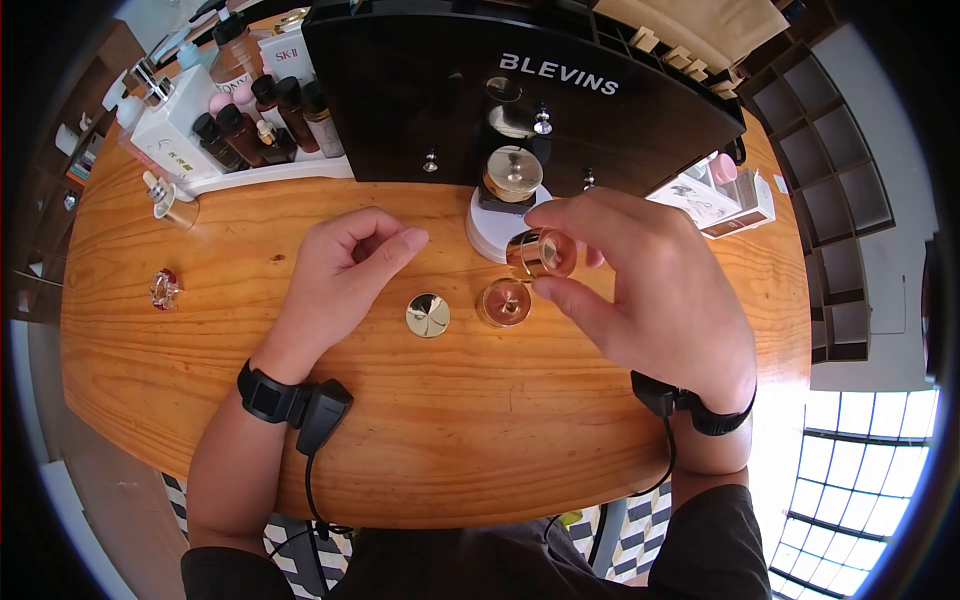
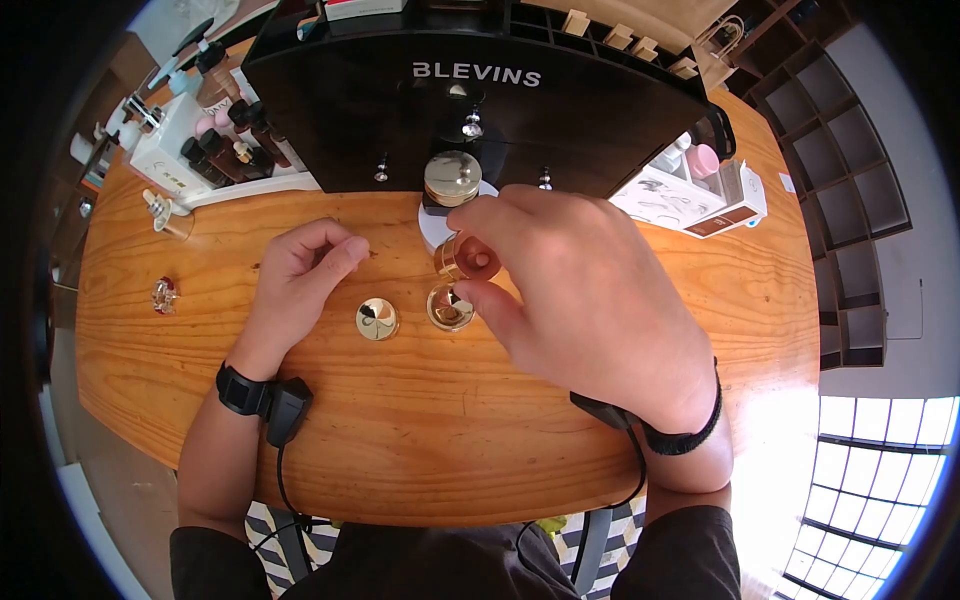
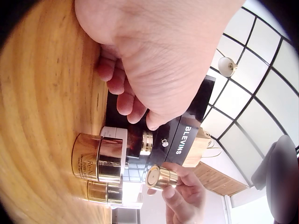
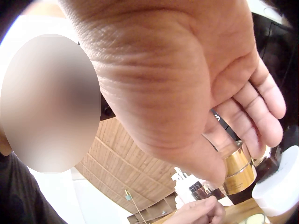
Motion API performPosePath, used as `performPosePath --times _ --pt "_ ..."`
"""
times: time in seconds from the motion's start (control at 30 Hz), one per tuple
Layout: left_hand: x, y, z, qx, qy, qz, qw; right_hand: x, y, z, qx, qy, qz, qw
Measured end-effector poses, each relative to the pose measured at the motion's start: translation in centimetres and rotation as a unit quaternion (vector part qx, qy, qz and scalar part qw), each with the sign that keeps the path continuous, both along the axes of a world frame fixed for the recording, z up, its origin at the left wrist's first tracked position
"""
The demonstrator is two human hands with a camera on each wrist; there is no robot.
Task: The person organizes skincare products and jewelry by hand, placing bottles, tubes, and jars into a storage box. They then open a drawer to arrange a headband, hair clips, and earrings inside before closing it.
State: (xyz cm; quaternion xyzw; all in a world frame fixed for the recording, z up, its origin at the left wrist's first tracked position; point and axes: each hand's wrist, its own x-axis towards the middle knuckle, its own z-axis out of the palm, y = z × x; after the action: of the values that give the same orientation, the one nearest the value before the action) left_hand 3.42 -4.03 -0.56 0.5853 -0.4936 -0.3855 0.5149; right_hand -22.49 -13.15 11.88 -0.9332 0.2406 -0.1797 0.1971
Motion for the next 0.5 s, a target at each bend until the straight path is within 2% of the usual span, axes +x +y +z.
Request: performPosePath --times 0.5 --pt "-0.05 0.01 0.17 0.005 -0.004 -0.001 1.000 -0.65 -0.37 0.43 -0.023 0.036 -0.030 0.999"
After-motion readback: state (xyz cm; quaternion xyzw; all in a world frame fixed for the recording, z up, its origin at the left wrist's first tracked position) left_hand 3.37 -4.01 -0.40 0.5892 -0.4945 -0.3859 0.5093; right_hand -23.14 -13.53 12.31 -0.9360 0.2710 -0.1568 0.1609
